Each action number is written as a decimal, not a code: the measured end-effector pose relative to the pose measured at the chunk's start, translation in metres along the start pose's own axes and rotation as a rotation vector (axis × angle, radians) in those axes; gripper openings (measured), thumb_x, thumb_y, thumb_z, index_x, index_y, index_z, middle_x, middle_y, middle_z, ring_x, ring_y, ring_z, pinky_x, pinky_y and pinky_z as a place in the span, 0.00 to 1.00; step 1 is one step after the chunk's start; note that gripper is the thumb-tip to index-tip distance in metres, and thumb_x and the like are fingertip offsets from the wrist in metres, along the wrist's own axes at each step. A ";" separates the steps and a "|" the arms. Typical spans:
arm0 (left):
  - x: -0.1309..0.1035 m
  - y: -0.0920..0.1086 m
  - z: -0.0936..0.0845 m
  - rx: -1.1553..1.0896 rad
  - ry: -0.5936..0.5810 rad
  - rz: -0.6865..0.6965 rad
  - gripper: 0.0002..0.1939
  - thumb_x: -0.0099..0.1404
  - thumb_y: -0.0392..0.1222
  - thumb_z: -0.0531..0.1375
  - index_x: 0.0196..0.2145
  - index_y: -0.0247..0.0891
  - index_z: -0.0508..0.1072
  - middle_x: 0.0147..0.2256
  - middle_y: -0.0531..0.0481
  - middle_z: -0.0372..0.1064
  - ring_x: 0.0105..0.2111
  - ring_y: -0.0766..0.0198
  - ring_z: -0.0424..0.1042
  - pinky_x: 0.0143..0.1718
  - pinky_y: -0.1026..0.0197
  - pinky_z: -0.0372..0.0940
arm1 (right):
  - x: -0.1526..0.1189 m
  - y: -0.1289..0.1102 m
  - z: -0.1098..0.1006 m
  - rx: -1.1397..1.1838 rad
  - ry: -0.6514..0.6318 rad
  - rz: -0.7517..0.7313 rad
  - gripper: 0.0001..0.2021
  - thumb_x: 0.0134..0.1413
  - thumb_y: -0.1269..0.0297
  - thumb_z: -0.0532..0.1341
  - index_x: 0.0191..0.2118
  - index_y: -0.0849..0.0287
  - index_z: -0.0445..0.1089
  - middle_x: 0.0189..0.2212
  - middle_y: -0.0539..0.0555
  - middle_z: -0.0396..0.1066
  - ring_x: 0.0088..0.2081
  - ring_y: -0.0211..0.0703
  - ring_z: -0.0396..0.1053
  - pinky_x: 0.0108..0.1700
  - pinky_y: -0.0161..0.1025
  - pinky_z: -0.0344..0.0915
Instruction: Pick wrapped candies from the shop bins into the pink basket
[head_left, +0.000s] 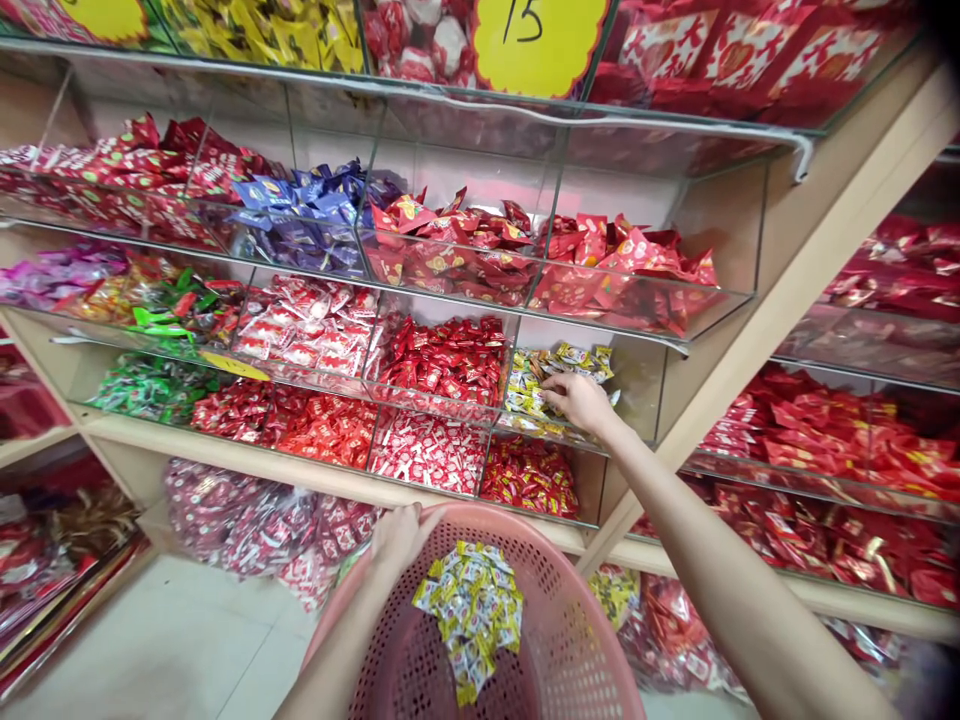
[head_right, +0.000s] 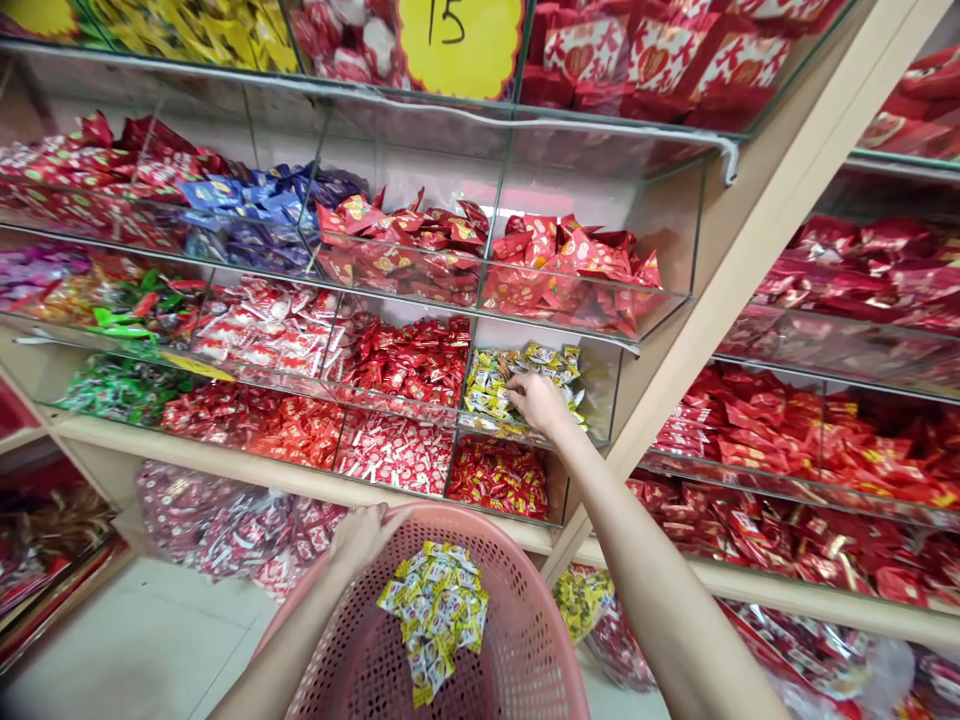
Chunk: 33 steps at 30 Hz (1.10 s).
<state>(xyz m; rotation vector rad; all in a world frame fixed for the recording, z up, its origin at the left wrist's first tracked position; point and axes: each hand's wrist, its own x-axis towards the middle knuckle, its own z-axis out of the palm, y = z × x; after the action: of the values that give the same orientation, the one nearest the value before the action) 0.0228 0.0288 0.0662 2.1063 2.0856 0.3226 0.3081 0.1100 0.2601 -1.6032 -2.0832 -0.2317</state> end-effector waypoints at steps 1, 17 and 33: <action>0.000 0.000 -0.001 -0.001 -0.001 -0.001 0.39 0.58 0.69 0.35 0.35 0.37 0.73 0.33 0.39 0.73 0.36 0.54 0.72 0.37 0.57 0.63 | 0.000 0.000 0.000 0.010 -0.003 0.005 0.09 0.49 0.63 0.57 0.34 0.57 0.73 0.26 0.51 0.71 0.27 0.38 0.64 0.30 0.33 0.54; -0.001 0.003 -0.004 0.005 -0.037 -0.011 0.37 0.59 0.68 0.37 0.36 0.37 0.72 0.34 0.39 0.73 0.37 0.52 0.72 0.39 0.56 0.62 | -0.007 -0.002 -0.002 0.352 0.186 0.070 0.08 0.41 0.62 0.57 0.22 0.62 0.68 0.14 0.44 0.54 0.19 0.31 0.50 0.25 0.32 0.50; 0.000 0.000 -0.003 0.001 -0.024 0.013 0.37 0.59 0.67 0.35 0.35 0.38 0.72 0.34 0.40 0.73 0.37 0.54 0.72 0.38 0.57 0.62 | -0.065 -0.045 -0.013 0.555 0.727 0.141 0.09 0.50 0.60 0.57 0.28 0.60 0.67 0.21 0.46 0.57 0.24 0.34 0.53 0.28 0.33 0.54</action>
<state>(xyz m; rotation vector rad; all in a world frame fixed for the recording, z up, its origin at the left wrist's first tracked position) 0.0225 0.0290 0.0687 2.1140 2.0601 0.2966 0.2817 0.0356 0.2468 -1.0936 -1.3144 -0.1379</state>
